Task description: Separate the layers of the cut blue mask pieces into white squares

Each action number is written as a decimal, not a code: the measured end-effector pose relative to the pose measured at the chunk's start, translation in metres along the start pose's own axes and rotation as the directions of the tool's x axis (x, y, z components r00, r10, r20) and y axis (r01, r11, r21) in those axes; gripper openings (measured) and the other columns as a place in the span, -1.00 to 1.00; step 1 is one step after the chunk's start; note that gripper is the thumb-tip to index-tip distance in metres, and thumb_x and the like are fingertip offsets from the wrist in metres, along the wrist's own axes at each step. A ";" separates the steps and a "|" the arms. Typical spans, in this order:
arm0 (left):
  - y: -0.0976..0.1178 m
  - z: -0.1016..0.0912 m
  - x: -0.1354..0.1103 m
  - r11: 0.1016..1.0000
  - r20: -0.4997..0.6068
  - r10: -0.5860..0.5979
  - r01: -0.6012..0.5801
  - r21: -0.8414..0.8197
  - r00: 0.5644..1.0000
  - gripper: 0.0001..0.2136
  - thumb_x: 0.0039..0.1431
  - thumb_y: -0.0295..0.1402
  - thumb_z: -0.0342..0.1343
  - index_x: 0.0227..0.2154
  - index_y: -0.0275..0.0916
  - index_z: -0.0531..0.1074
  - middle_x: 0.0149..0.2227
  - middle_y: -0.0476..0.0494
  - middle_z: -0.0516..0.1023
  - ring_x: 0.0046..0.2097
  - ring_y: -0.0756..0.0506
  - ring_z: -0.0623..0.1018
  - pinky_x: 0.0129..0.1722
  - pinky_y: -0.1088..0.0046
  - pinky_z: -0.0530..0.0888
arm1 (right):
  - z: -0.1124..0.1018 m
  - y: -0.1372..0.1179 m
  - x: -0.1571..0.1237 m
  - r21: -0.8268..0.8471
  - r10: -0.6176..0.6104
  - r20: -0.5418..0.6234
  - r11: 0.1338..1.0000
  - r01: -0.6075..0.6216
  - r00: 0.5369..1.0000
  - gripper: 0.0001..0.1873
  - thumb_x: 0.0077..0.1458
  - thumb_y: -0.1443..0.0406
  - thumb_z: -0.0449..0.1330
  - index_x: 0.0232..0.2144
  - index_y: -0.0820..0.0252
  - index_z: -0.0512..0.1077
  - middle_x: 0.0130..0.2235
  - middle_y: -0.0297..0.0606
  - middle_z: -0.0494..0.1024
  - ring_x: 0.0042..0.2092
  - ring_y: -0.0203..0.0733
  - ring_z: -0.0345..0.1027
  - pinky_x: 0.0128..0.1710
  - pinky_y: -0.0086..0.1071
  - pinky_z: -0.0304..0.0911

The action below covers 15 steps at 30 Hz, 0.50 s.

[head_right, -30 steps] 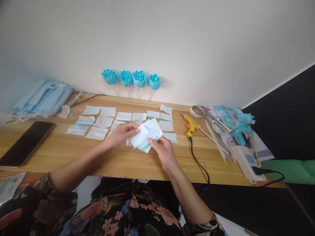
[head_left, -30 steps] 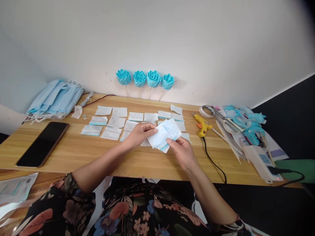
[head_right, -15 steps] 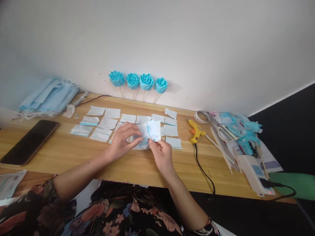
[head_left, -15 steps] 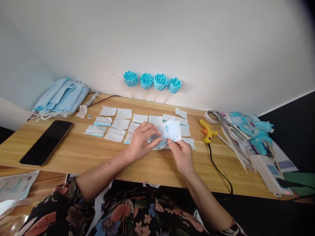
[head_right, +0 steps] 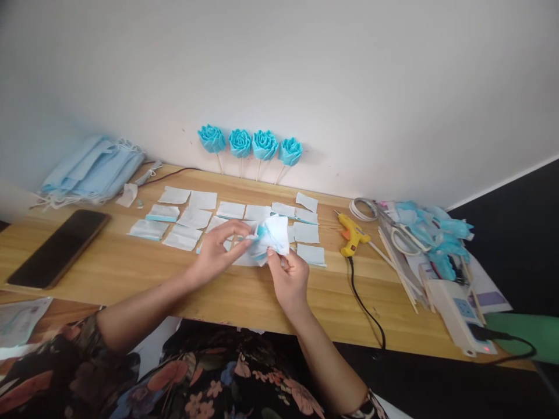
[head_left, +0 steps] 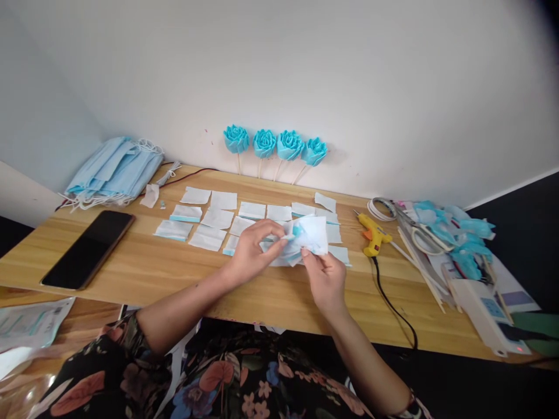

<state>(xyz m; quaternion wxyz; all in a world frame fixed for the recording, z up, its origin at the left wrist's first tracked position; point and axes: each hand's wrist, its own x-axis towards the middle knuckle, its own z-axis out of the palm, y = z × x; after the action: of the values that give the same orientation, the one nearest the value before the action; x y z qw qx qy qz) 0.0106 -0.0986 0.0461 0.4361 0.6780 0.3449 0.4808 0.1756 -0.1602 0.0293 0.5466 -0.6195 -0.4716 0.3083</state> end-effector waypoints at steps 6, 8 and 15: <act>-0.009 -0.004 0.008 0.734 0.097 -0.410 0.391 -0.556 0.907 -0.84 0.06 -0.28 0.24 -0.45 -0.25 0.42 -0.44 0.00 0.45 -0.38 0.03 0.41 -0.29 0.48 0.35 | 0.000 0.014 0.002 0.386 0.190 0.014 0.904 -0.181 0.982 -0.78 -0.01 0.13 0.35 -0.42 0.15 0.55 -0.33 -0.28 0.63 -0.21 -0.12 0.45 -0.11 -0.23 0.32; -0.009 -0.004 0.009 0.688 0.116 -0.425 0.403 -0.603 0.898 -0.85 0.07 -0.30 0.22 -0.46 -0.26 0.41 -0.46 0.01 0.44 -0.40 0.04 0.40 -0.31 0.50 0.35 | 0.000 0.016 0.001 0.423 0.216 0.015 0.883 -0.202 0.976 -0.80 -0.03 0.15 0.37 -0.44 0.15 0.55 -0.31 -0.27 0.64 -0.17 -0.10 0.46 -0.08 -0.21 0.32; -0.009 -0.008 0.014 0.624 0.114 -0.473 0.424 -0.657 0.874 -0.82 0.01 -0.33 0.26 -0.48 -0.28 0.38 -0.48 0.02 0.44 -0.44 0.06 0.42 -0.36 0.51 0.36 | -0.008 0.015 -0.005 0.469 0.261 -0.052 0.859 -0.207 0.964 -0.81 -0.07 0.19 0.39 -0.51 0.16 0.50 -0.32 -0.25 0.65 -0.14 -0.08 0.48 -0.10 -0.19 0.35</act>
<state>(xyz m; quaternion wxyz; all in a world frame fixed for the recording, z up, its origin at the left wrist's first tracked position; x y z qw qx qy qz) 0.0068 -0.0808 0.0441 0.7410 0.3530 0.3240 0.4704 0.1850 -0.1675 0.0161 0.6618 -0.5418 -0.2744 0.4394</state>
